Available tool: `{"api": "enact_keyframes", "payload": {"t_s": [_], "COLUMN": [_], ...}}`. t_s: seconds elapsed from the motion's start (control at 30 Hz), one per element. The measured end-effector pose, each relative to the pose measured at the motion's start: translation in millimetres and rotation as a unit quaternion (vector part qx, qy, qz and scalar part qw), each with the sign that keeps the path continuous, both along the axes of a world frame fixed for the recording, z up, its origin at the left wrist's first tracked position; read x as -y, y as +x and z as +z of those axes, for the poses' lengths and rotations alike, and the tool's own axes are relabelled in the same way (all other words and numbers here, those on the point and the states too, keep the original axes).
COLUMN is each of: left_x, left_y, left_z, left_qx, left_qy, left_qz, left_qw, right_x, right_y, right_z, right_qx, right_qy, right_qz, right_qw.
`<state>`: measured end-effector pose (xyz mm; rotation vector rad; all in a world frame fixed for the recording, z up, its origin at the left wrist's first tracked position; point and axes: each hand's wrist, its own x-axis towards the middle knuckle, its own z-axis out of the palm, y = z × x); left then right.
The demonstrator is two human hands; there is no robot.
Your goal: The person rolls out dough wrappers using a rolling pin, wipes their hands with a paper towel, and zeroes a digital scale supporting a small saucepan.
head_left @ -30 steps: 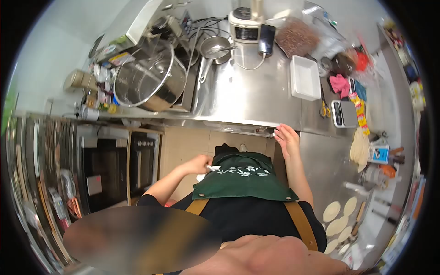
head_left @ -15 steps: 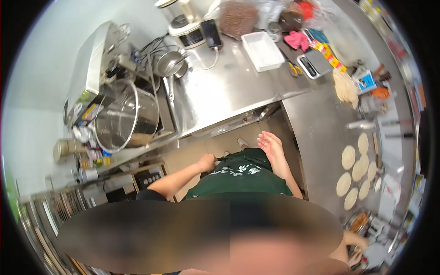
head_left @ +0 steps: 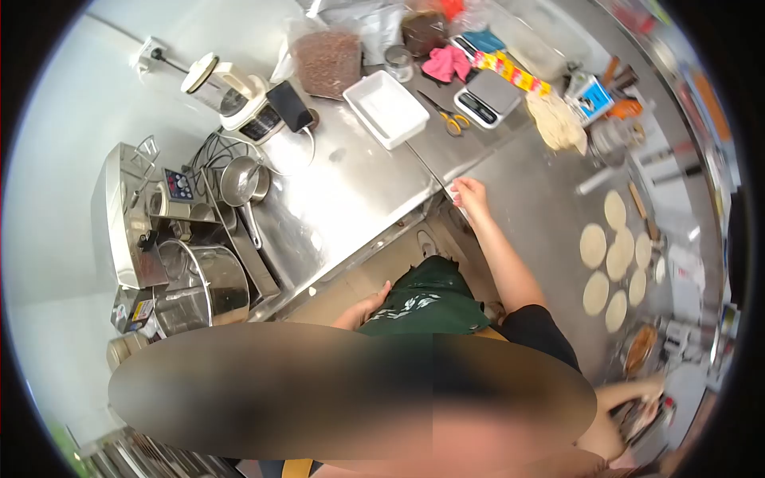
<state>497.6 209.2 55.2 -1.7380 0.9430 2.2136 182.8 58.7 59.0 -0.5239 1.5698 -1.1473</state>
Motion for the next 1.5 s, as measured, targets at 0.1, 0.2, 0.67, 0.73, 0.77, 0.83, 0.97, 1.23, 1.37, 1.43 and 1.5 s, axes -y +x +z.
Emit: {"api": "enact_keyframes", "payload": {"t_s": [0.1,0.2,0.67,0.73,0.77,0.83,0.97,1.23,1.37,1.43,1.5], "left_x": [24.6,36.2,39.1,41.0,41.7,43.7,45.4,32.5,20.4,18.7,16.0], "left_y": [-18.8,-11.4,36.2,41.1,43.2,45.9,37.7,8.6,16.7,24.9,34.5], "left_z": [8.0,31.7,32.4,24.9,20.6,14.8,18.9,30.4,28.3,29.6,25.6], "left_qx": [0.027,-0.025,0.063,0.101,0.12,0.158,0.189,0.199,0.192,0.195,0.193], "left_qy": [-0.104,-0.202,-0.198,-0.223,-0.234,-0.262,-0.302,-0.319,-0.316,-0.328,-0.35], "left_qz": [-0.034,-0.136,0.319,0.286,0.27,0.239,0.204,0.204,0.246,0.223,0.201], "left_qw": [0.994,0.97,0.925,0.926,0.926,0.922,0.912,0.904,0.896,0.897,0.894], "right_x": [81.2,146.3,208.2,220.0,228.5,240.3,259.8,221.8,132.0,100.7,78.4], "right_y": [10.1,30.8,-150.8,-189.2,-199.0,-204.3,-210.1,-206.3,-170.8,-128.8,-64.1], "right_z": [-12.2,-13.9,-65.4,-74.9,-78.7,-64.7,-51.6,-55.3,-3.6,15.2,28.9], "right_qx": [-0.048,-0.123,-0.41,-0.256,-0.275,-0.31,-0.207,0.118,0.085,0.083,0.119], "right_qy": [-0.035,-0.018,0.137,0.182,0.164,0.128,0.137,-0.145,-0.23,-0.169,-0.143], "right_qz": [0.044,0.01,-0.231,-0.218,-0.21,-0.192,-0.221,-0.261,-0.148,-0.093,-0.012], "right_qw": [0.997,0.992,0.872,0.924,0.924,0.922,0.943,0.947,0.958,0.978,0.982]}}
